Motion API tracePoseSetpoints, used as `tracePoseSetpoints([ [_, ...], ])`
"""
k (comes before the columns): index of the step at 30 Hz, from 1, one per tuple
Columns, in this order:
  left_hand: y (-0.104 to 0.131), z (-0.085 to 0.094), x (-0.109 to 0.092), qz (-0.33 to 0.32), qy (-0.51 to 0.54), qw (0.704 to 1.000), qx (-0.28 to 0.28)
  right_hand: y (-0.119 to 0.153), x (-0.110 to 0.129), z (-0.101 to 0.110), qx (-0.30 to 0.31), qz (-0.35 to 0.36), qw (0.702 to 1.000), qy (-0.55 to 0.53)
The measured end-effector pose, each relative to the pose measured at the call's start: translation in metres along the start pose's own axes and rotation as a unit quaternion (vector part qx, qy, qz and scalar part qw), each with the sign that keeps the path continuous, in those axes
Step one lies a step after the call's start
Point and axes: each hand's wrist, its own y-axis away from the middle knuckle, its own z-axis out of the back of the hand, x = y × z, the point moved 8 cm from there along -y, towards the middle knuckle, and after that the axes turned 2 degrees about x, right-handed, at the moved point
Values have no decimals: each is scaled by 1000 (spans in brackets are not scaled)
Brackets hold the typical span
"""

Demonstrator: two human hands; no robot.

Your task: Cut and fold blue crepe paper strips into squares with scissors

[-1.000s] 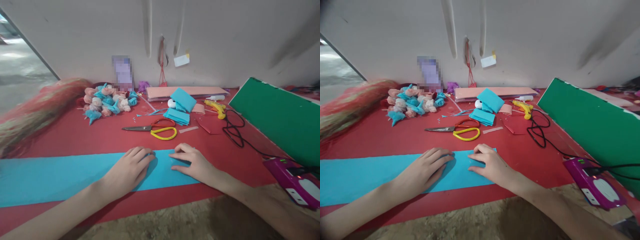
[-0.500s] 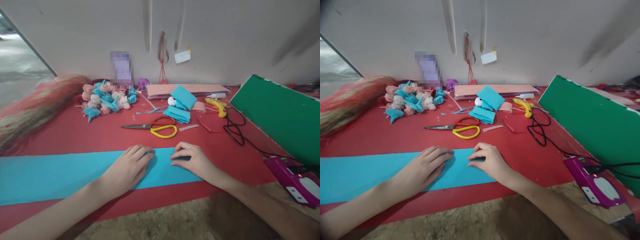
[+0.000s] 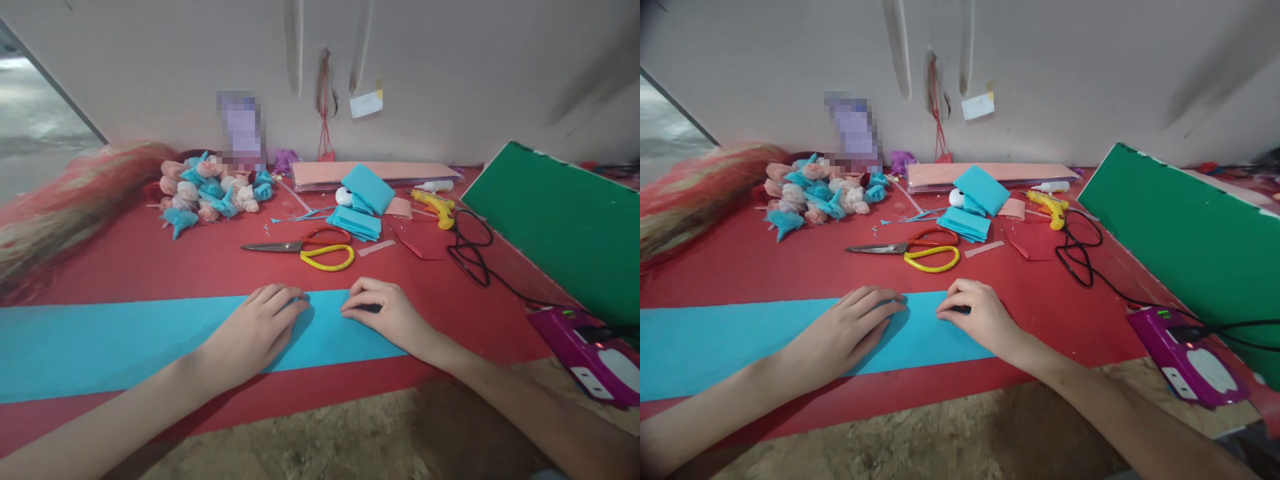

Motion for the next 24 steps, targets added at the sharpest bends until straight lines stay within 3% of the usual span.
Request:
tracePoseSetpoints([
  [7,-1,3,-3,-7,-8,1000,-9,1,0,10,-60,-21,998,-6],
  [12,-1,3,-2,-6,-4,1000,-7,0,-12,53,-142,-58,987,-58],
  [17,0,1,-1,-5,-3,1000,-5,3,-43,106,-244,-85,958,-121],
  [24,-1,3,0,-1,-1,1000,-8,9,-74,132,-296,-151,939,-84],
])
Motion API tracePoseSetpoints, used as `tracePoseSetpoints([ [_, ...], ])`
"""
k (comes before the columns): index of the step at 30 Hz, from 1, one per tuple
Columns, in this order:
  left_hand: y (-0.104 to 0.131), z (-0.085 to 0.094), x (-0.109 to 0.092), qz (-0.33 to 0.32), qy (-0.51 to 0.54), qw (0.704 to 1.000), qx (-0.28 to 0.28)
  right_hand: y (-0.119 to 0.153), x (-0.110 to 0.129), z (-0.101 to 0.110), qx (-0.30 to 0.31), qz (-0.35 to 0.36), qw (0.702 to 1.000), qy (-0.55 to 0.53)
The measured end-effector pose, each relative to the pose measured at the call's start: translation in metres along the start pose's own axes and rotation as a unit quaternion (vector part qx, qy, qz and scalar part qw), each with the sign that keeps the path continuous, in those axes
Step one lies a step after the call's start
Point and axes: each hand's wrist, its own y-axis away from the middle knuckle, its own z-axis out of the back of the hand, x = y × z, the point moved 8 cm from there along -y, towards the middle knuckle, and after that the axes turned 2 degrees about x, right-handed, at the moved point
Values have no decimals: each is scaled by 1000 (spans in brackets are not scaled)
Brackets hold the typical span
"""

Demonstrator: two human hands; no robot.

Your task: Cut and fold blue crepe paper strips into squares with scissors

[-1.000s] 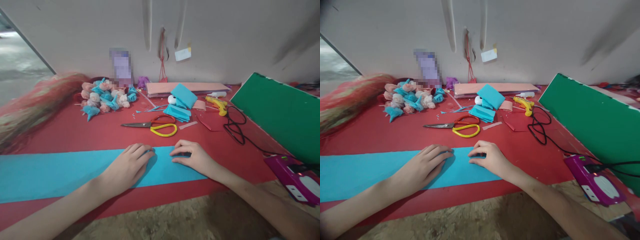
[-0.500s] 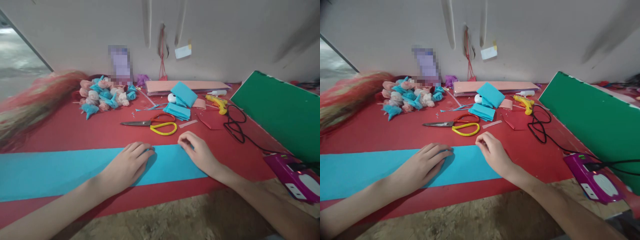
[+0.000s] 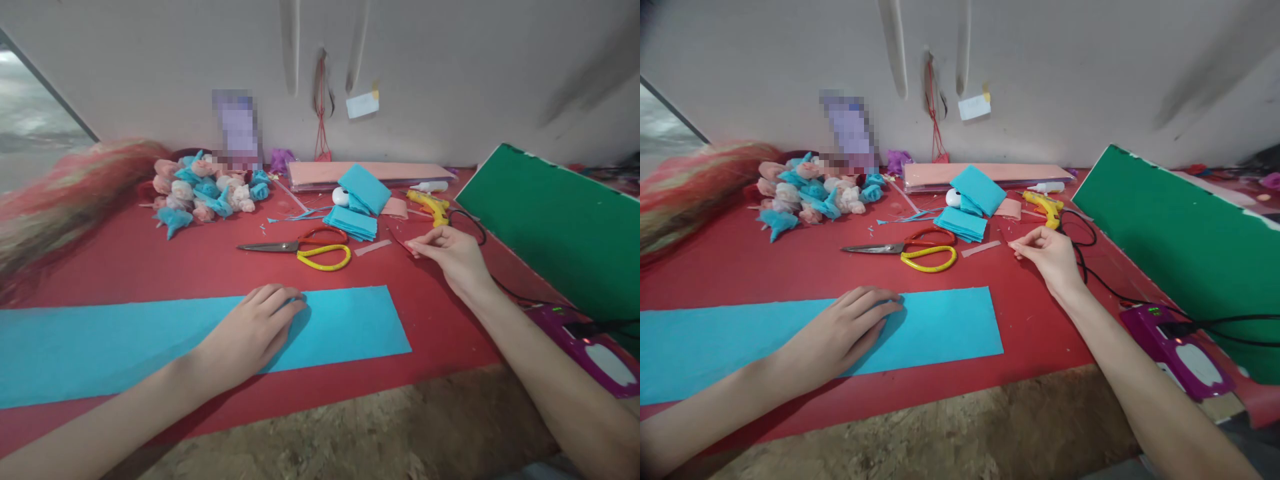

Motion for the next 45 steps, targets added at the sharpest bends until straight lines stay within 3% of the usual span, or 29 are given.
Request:
tracePoseSetpoints([
  [6,1,0,1,2,0,1000,-8,-6,4,6,-15,17,993,118],
  [14,1,-1,1,-1,-7,1000,-7,-27,21,-5,-2,59,960,274],
  [20,0,1,0,-5,-10,1000,-16,-43,26,-12,-16,91,934,346],
  [27,1,2,-1,-5,-8,1000,-20,-53,23,-25,15,129,917,377],
  [30,1,2,-1,-4,-4,1000,-24,-45,36,-48,60,168,912,370],
  [38,0,-1,1,4,4,1000,-6,7,64,-160,316,284,847,321],
  [42,-1,2,0,1,4,1000,-15,10,62,-186,376,281,825,316],
  [45,1,3,0,9,3,1000,-27,4,61,-189,383,263,833,300],
])
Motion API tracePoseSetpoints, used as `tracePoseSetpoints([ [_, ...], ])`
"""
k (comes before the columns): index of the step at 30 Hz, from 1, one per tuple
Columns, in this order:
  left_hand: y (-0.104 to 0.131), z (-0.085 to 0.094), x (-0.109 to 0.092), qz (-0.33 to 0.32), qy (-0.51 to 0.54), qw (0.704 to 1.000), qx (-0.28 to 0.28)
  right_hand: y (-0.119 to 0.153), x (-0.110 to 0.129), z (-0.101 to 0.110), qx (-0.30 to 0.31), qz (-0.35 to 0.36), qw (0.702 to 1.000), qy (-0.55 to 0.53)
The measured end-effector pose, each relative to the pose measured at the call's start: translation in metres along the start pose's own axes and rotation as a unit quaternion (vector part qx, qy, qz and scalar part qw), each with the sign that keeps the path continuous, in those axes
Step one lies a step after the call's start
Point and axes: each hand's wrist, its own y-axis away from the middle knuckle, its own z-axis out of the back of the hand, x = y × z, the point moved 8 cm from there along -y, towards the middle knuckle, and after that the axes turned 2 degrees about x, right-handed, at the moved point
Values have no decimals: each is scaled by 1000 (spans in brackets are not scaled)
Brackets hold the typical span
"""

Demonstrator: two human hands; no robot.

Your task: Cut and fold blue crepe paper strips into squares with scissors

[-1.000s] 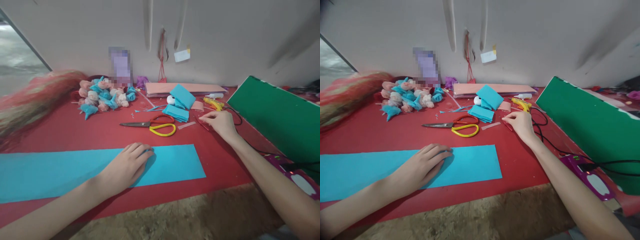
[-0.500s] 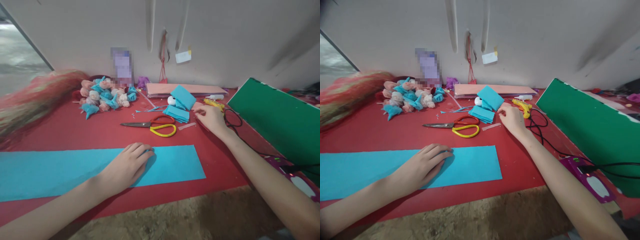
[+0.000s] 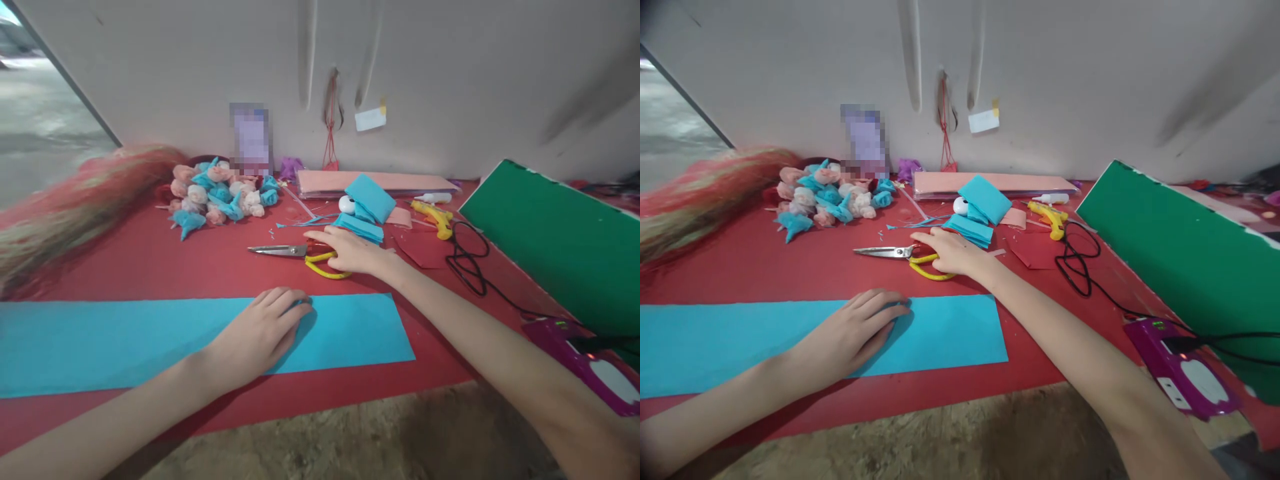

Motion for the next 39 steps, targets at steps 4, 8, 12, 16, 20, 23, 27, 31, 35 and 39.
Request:
tracePoseSetpoints([
  [4,2,3,5,25,-13,999,-18,15,-9,19,-75,-44,994,-59],
  [8,2,8,7,28,-27,999,-36,60,-20,48,-171,-104,970,-136],
  [12,1,11,7,16,-19,998,-55,120,-31,67,-229,-175,937,-197],
  [16,-2,12,3,8,-20,998,-61,168,-44,74,-251,-203,921,-219],
  [20,-9,14,-3,8,-11,999,-48,190,-57,72,-230,-170,935,-211],
  [23,-20,11,-4,24,25,999,-4,194,-53,67,-177,-114,970,-119],
  [27,-41,0,-1,72,97,990,74,194,-44,56,-96,-77,992,-11],
  [31,-67,-9,-2,97,155,978,97,196,-45,52,-83,-70,991,72],
  [35,-82,-13,-6,83,178,976,91,205,-46,59,-82,-35,982,168],
  [39,-82,-15,-5,74,199,974,80,217,-42,59,-50,13,970,237],
])
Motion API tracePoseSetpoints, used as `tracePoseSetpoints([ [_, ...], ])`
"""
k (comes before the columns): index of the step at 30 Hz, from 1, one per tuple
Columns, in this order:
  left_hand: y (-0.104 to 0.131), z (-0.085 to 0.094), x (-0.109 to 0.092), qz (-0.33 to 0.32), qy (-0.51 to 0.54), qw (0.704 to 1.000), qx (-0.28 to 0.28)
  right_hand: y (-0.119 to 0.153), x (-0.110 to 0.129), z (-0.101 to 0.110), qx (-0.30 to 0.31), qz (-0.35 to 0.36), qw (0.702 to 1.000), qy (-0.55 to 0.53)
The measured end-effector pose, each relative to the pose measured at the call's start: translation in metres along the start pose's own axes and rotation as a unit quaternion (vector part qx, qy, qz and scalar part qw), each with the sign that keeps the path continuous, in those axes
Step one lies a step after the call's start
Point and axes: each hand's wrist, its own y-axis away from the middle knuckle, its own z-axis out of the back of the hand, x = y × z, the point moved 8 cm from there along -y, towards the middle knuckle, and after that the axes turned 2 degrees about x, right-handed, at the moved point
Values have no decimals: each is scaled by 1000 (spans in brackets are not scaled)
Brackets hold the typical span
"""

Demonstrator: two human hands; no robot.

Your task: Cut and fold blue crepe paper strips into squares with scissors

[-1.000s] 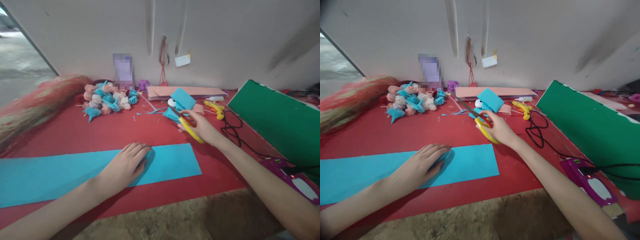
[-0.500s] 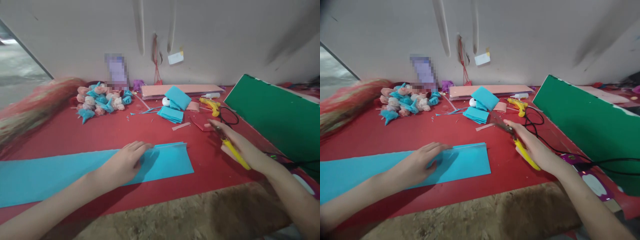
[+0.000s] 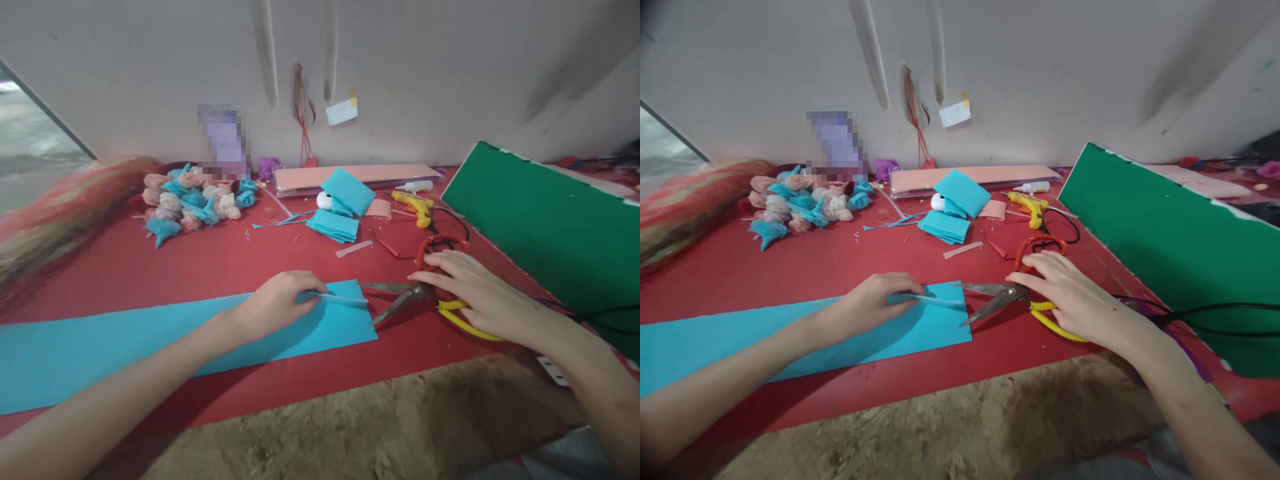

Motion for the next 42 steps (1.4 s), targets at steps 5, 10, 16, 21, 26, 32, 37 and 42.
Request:
tracePoseSetpoints([
  [5,2,2,1,-10,21,1000,10,8,2,-6,15,9,1000,11],
  [10,-6,1,-6,-1,9,1000,20,4,10,-18,37,14,998,-39],
  [16,-20,-5,-13,-6,-4,999,37,-4,15,-30,51,16,997,-59],
  [21,-18,0,-6,-1,-5,999,33,-7,12,-34,71,14,995,-71],
  [26,-17,8,5,13,3,1000,15,-10,13,-33,67,21,995,-78],
  [32,-21,7,11,16,31,999,-4,-15,21,-32,64,35,995,-73],
  [37,-19,3,9,-14,48,999,-2,-22,30,-30,60,58,994,-68],
  [42,-12,-4,-7,-122,-1,992,8,-22,32,-31,56,63,994,-68],
])
